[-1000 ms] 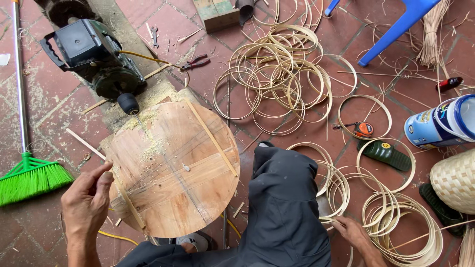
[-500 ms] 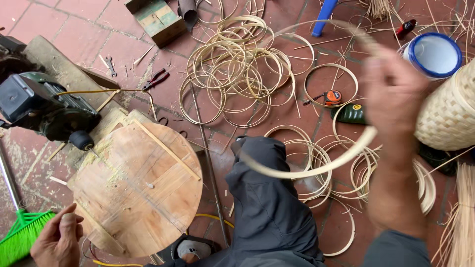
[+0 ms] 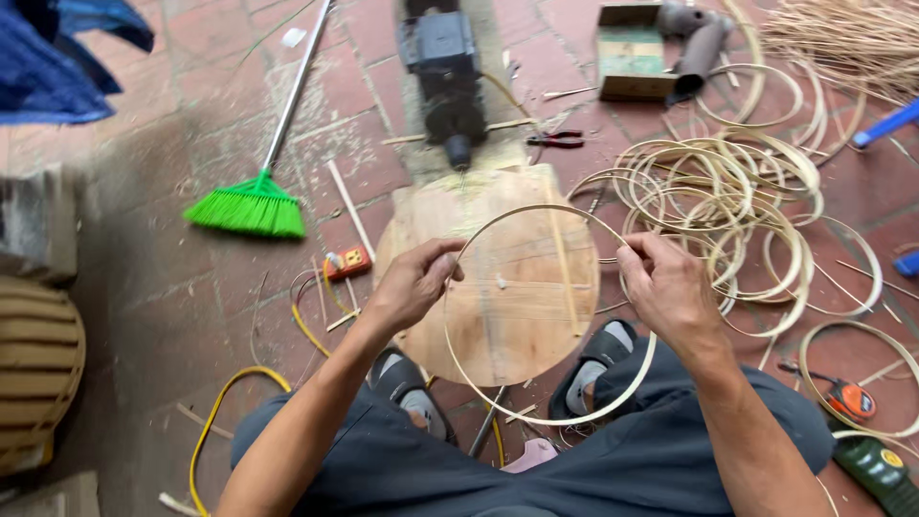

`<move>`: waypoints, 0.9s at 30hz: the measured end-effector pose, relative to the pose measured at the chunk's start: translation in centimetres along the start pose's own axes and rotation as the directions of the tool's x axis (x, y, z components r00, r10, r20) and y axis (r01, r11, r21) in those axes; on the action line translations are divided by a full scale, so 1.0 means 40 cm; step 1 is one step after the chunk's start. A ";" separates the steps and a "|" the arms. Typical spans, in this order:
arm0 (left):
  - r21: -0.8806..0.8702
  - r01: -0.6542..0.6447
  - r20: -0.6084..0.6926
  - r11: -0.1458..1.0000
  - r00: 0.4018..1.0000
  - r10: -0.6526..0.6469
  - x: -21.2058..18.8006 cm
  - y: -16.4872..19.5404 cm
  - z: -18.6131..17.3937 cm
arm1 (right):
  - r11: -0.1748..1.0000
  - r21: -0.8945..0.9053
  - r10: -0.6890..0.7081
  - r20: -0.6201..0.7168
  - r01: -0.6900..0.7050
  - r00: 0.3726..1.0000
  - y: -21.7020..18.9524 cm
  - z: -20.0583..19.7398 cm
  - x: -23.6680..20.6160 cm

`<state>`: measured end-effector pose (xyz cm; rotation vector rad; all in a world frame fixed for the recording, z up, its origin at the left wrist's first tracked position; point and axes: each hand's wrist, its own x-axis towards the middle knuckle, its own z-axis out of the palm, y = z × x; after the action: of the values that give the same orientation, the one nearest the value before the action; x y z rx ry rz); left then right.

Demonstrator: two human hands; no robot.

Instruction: The person sits on the floor and uses a drill press to make holes in thin bamboo rings. They repeatedly pick up a ring, place it on a wooden jig under the drill, operate the machine, and then set the finished ring aside.

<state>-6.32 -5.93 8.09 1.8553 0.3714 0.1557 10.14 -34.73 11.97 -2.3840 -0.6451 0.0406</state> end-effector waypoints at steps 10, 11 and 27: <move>0.423 -0.188 -0.151 0.886 0.950 0.274 0.065 -0.147 -0.080 | 0.926 -0.185 -0.345 -0.057 0.330 0.937 -0.025 0.212 0.099; 0.465 -0.158 -0.138 0.871 0.959 0.248 0.059 -0.157 -0.079 | 0.910 -0.210 -0.377 -0.058 0.358 0.924 -0.024 0.230 0.108; 0.812 -0.218 -0.153 0.542 0.816 0.558 0.172 -0.199 -0.004 | 0.807 -0.110 -0.584 -0.010 0.580 0.812 -0.066 0.337 0.233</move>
<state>-1.30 -1.36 0.06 2.7745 0.2961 0.8266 14.59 -20.71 4.30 -2.1693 -1.3613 -0.3185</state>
